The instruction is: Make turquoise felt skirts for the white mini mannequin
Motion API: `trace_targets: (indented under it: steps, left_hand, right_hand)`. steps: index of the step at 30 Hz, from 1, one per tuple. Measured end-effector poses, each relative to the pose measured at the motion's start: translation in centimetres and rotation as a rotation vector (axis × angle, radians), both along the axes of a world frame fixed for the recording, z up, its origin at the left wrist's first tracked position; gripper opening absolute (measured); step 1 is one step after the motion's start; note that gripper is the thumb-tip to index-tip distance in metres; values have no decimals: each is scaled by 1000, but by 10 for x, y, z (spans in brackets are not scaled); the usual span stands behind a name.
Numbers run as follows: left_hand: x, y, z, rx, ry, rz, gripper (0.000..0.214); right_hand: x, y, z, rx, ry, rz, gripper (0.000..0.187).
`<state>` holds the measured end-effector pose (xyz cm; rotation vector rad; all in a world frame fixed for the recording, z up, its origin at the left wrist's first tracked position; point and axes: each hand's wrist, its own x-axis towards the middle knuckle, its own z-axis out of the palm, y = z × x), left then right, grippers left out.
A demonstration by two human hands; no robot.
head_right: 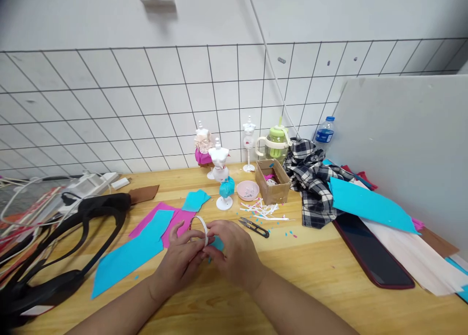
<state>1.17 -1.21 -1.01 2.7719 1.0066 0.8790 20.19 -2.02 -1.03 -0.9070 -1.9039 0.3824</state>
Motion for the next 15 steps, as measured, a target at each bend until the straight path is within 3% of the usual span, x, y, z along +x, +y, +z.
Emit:
trace_targets:
  steps: [4,9,15]
  left_hand:
    - [0,-6,1,-100,-11,-30,14]
    - [1,-5,-6,-156,-68,-83,30]
    - [-1,10,-7,-292,-213,-123,26]
  right_hand:
    - [0,0,2,7,-19,-5,11]
    - [3,0,6,35,-5,-8,17]
    - [4,3,1,46,-29,-29,26]
